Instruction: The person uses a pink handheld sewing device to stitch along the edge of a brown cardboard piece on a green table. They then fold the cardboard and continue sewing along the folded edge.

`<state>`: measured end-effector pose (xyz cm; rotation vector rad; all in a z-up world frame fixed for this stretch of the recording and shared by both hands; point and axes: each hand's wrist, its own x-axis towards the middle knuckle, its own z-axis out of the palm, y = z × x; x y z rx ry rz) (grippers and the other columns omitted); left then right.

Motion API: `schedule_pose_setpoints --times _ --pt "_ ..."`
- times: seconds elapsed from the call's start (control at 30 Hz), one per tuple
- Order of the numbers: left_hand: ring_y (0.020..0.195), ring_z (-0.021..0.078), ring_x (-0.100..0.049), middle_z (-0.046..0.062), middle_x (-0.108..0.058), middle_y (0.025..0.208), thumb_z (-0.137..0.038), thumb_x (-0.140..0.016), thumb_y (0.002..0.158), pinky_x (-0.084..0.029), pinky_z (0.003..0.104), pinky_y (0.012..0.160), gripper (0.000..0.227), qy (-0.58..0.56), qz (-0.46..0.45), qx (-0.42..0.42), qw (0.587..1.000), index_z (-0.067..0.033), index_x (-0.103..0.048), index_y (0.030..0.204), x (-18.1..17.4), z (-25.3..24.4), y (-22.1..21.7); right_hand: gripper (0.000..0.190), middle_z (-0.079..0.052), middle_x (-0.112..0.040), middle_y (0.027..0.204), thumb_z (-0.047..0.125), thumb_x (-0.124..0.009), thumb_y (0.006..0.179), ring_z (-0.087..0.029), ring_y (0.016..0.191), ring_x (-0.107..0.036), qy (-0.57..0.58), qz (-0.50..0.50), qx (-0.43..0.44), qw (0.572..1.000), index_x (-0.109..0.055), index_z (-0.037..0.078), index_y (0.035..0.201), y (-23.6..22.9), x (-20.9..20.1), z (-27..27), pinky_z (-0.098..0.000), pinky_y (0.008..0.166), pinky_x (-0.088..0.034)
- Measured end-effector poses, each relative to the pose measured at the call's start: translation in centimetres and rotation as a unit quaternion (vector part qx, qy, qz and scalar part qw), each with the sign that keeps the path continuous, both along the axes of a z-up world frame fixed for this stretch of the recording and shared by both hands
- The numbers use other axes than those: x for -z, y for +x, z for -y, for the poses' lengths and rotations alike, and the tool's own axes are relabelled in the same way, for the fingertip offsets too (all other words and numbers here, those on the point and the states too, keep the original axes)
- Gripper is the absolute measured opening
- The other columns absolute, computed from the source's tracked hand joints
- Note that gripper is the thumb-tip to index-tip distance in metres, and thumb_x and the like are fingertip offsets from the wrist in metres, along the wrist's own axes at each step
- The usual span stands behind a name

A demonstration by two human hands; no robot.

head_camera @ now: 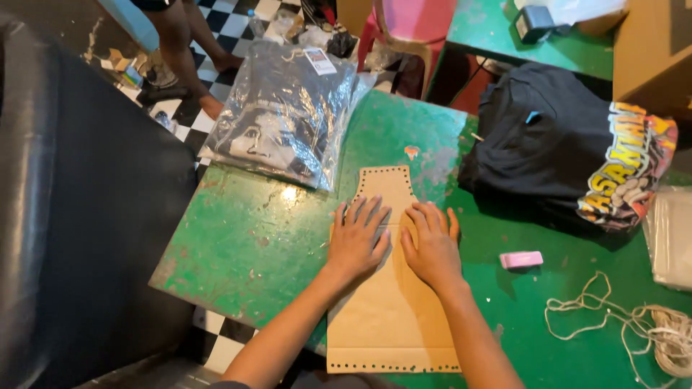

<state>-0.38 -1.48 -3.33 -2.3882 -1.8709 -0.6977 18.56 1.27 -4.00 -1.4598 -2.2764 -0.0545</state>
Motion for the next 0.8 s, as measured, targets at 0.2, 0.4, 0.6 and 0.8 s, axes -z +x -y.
schedule_pose_setpoints --times 0.2,0.4,0.6,0.8 --pt "0.139 0.0307 -0.047 0.007 -0.056 0.147 -0.038 -0.056 0.095 -0.028 0.057 0.117 0.047 0.009 0.026 0.002 1.000 -0.0223 -0.060 0.139 -0.1 0.1 -0.1 0.039 0.003 -0.058 0.138 0.035 -0.064 0.092 -0.019 0.138 -0.051 0.002 -0.016 0.000 1.000 -0.062 0.024 0.129 0.2 0.8 -0.1 -0.0465 0.119 -0.029" --pt "0.140 0.0285 -0.048 0.007 -0.056 0.147 -0.039 -0.058 0.093 -0.028 0.055 0.120 0.062 0.028 0.057 -0.009 0.998 -0.0168 -0.049 0.150 0.6 0.1 -0.1 0.065 -0.009 -0.048 0.145 0.026 -0.072 0.085 -0.032 0.140 -0.044 0.054 -0.073 -0.012 0.996 -0.053 0.019 0.147 -0.1 -0.3 0.3 -0.0497 0.117 -0.032" --pt "0.139 0.0303 -0.049 0.009 -0.056 0.146 -0.036 -0.058 0.093 -0.029 0.056 0.119 0.064 0.018 0.063 -0.007 0.998 -0.0137 -0.045 0.152 -0.3 0.5 0.0 0.052 -0.002 -0.061 0.133 0.038 -0.064 0.093 -0.023 0.135 -0.053 0.016 -0.029 -0.023 0.999 -0.050 0.020 0.140 0.1 1.1 0.0 -0.0531 0.122 -0.024" --pt "0.141 0.0302 -0.047 0.006 -0.057 0.146 -0.039 -0.053 0.096 -0.028 0.056 0.118 0.044 0.015 0.013 -0.007 1.000 -0.0231 -0.063 0.137 0.8 0.4 0.0 0.055 -0.008 -0.060 0.131 0.032 -0.068 0.092 -0.026 0.130 -0.057 0.017 -0.098 -0.023 0.995 -0.045 0.014 0.139 0.3 1.5 0.3 -0.0487 0.118 -0.032"
